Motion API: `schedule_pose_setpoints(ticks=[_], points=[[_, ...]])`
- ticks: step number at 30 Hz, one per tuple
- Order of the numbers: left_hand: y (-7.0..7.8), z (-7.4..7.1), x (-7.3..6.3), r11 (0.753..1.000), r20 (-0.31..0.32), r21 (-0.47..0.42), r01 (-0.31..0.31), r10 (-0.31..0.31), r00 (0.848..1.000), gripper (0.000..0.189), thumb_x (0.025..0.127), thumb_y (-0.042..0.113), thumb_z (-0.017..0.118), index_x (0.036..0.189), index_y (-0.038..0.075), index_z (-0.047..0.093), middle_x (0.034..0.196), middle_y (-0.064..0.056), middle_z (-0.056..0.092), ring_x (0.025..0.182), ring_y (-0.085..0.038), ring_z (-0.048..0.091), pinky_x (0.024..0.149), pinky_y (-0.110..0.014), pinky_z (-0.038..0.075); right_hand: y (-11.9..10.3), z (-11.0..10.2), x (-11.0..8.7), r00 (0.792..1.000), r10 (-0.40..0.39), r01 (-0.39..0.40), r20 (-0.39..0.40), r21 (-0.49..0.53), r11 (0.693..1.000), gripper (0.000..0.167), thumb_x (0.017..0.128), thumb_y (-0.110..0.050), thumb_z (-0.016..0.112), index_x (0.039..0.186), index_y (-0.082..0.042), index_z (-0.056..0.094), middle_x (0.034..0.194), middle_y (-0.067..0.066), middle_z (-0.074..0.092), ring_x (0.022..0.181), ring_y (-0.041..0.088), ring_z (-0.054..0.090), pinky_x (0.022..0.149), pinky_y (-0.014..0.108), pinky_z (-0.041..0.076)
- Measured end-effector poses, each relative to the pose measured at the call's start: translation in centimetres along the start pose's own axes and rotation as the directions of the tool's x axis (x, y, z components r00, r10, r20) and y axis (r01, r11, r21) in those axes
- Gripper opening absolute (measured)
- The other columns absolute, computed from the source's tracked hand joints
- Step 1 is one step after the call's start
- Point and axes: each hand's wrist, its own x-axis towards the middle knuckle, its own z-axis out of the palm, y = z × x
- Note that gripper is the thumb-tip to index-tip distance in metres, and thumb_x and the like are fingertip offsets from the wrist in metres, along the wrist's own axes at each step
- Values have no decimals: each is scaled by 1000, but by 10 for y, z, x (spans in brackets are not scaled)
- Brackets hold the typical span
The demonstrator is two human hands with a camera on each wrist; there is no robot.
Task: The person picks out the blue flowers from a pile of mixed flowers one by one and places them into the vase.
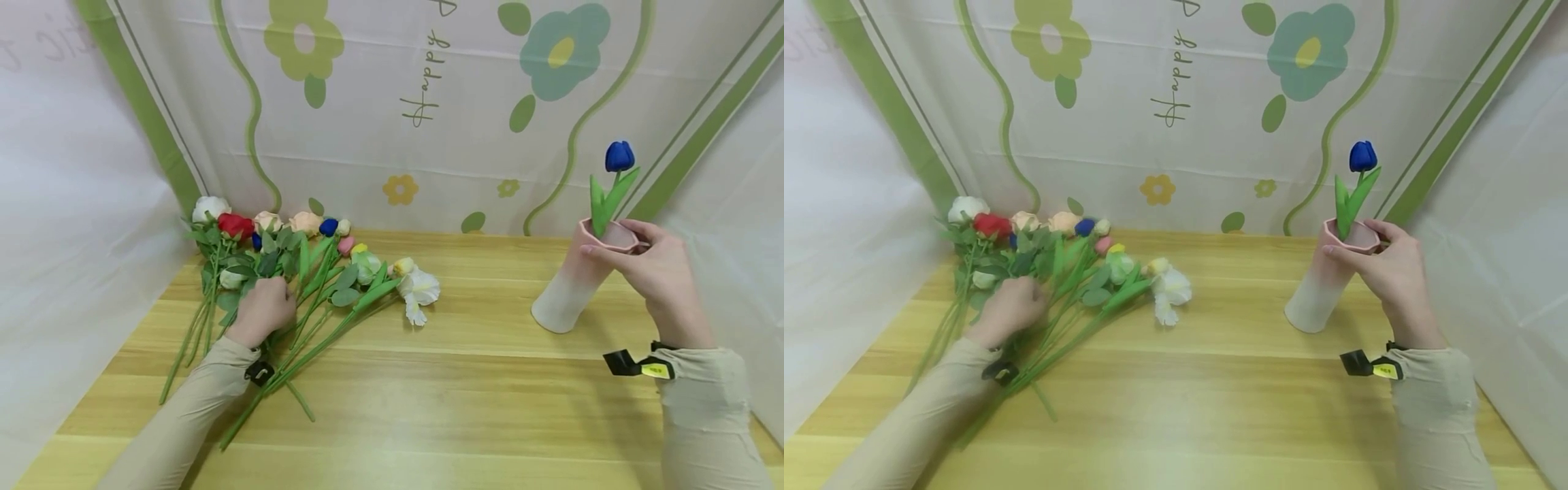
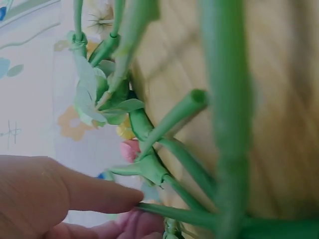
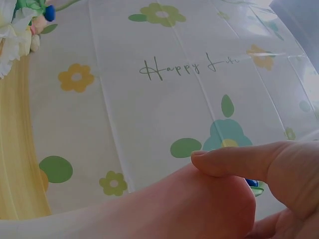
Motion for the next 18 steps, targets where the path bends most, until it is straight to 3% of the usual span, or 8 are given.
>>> schedule_pose_setpoints(ticks=[2,5,9,18], points=[[2,-2,0,1000,-55,-22,-22,21,998,41,93,2,42,58,18,26,58,3,14,50,-12,11,43,-28,14,1,0,0,1000,4,-4,-1,-7,1000,90,80,-34,83,149,2,37,120,5,50,93,7,49,66,11,45],[3,-6,0,998,-135,-45,-48,41,990,32,94,4,46,63,13,42,58,0,32,46,-12,23,41,-26,21,1,0,0,1000,5,-5,-1,-16,1000,91,80,-36,83,149,2,36,121,6,50,93,7,49,66,11,45],[5,-11,-2,996,-202,-58,-66,53,978,15,97,10,51,91,1,62,82,-14,60,53,-19,51,43,-32,41,2,0,0,1000,0,0,0,-26,1000,92,80,-38,82,149,1,36,123,7,49,94,7,49,66,11,45],[12,-20,-5,990,-296,-68,-120,95,951,13,97,10,59,96,-2,65,84,-15,63,61,-23,58,48,-37,47,1,0,0,1000,-2,2,7,-35,999,92,81,-39,81,150,1,35,124,7,49,93,8,49,66,11,45]])
